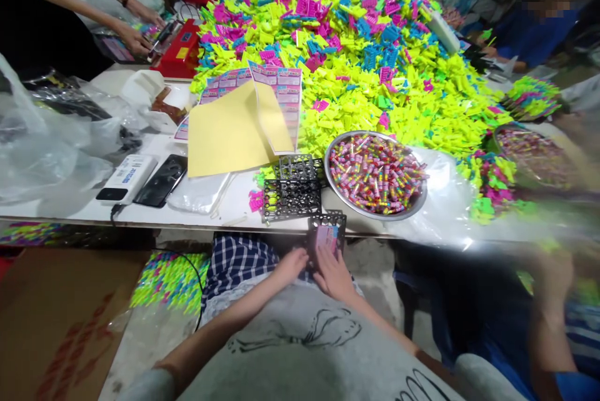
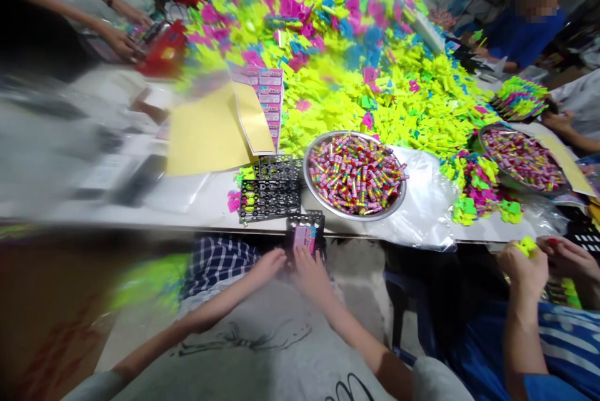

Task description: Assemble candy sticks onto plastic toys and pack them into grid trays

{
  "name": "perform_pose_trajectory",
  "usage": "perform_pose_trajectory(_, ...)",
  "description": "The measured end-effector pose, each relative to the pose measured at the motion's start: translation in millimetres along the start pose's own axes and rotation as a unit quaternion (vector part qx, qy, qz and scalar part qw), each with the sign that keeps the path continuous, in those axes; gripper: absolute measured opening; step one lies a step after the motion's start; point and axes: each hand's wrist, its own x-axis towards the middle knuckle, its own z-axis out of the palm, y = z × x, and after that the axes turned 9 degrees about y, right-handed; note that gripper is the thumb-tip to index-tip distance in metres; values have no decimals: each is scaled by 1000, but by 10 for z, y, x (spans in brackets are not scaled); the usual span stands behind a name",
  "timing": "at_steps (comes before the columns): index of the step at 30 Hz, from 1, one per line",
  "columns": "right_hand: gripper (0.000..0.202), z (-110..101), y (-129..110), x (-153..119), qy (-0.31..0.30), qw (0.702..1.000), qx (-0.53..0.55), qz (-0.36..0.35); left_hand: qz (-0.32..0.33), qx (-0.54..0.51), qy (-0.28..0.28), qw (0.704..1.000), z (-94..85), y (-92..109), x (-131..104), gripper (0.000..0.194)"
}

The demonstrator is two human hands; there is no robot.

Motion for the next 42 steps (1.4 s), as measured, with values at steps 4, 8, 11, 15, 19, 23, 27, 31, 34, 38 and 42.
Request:
perform_pose_trajectory(4,55,-94,123,32,52,994,-36,86,1,-10,-13,1000,7,-7,19,25)
perform_pose_trajectory(8,60,-106,-2,194,77,990,-42,107,5,-10,-17,1000,-19,-15,21,24)
perform_pose_trajectory(11,58,-30,-91,111,18,1000,-12,16,3,-3,-10,1000,-54,-22,9,25)
perform_pose_trajectory(15,53,-75,83,19,35,999,-30,23,4,-2,-6,1000,-97,1,-6,26)
perform_pose_trajectory(19,53,-183,187,200,105,989,-68,76,8,-5,-4,1000,-134,27,2,27)
perform_pose_trajectory(23,52,-120,9,210,88,995,-47,1,15,-6,13,1000,-171,-18,6,27)
perform_pose_trajectory(27,45,-96,41,-61,95,993,-23,-69,21,-3,23,1000,-191,-75,-11,28)
perform_pose_trajectory(31,32,-222,270,-152,237,971,-9,-7,28,10,22,999,-181,-62,4,28)
perform_pose_trajectory(34,27,-305,335,-13,321,946,20,44,40,27,25,999,-166,-36,23,27)
perform_pose_trajectory(38,34,-344,299,258,332,938,20,99,53,60,60,995,-186,-6,-26,26)
perform_pose_trajectory(42,37,-336,271,424,306,948,11,84,71,107,148,981,-303,137,-106,49)
